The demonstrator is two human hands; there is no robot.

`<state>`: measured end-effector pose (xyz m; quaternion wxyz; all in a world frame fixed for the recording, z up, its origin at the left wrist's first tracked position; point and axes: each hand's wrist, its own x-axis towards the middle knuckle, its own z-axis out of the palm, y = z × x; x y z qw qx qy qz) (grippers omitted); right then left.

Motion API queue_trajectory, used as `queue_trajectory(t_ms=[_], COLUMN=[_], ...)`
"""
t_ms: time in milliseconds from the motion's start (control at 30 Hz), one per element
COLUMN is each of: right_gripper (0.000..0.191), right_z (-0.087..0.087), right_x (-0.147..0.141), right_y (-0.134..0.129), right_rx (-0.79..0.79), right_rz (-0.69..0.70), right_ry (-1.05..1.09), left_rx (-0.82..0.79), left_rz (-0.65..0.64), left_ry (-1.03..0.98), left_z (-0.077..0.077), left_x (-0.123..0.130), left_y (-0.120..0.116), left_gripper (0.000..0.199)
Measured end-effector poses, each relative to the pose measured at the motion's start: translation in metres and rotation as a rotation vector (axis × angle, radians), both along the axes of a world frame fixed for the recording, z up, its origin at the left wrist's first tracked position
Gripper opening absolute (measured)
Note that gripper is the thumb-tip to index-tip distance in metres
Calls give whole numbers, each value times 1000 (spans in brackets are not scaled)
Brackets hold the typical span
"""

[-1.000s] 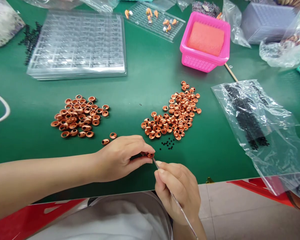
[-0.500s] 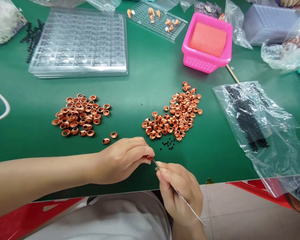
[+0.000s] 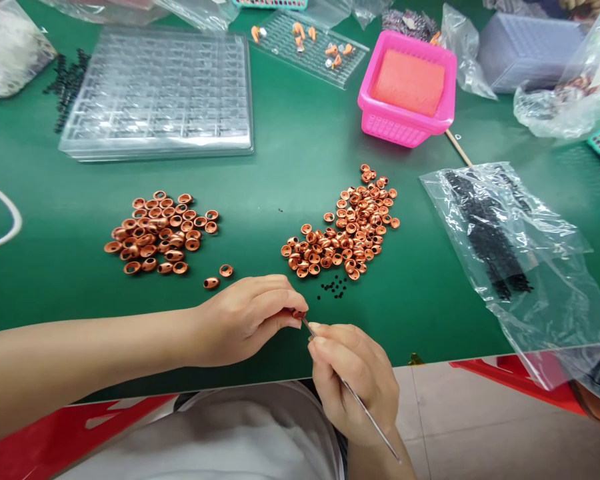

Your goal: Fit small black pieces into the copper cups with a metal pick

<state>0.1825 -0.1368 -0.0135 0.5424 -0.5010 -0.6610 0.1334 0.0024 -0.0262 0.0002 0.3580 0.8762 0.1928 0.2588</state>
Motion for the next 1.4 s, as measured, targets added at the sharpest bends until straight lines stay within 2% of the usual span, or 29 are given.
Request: queue_trajectory(t_ms=[300,433,600,900,1400], right_gripper=[46,48,44,41,43], right_z=[-2,-2,-3,-2,-1], right_x=[1,3,-1,-4,-1], right_y=[-2,-3,-2,-1,-1], right_rx=[-42,-75,-38,-45,-82], right_rz=[-24,26,-69,-65,-16], right_ry=[82,53,121,126,138], left_rx=[-35,-40,-27,-31,-69], left_rz=[-1,1,16,35,-17], left_ry=[-5,-8,-8,0,-8], left_z=[0,0,0,1,3], left_x=[0,-1,0,1,-1], left_y=[1,1,2,0,3], left_gripper=[7,7,7,5,11])
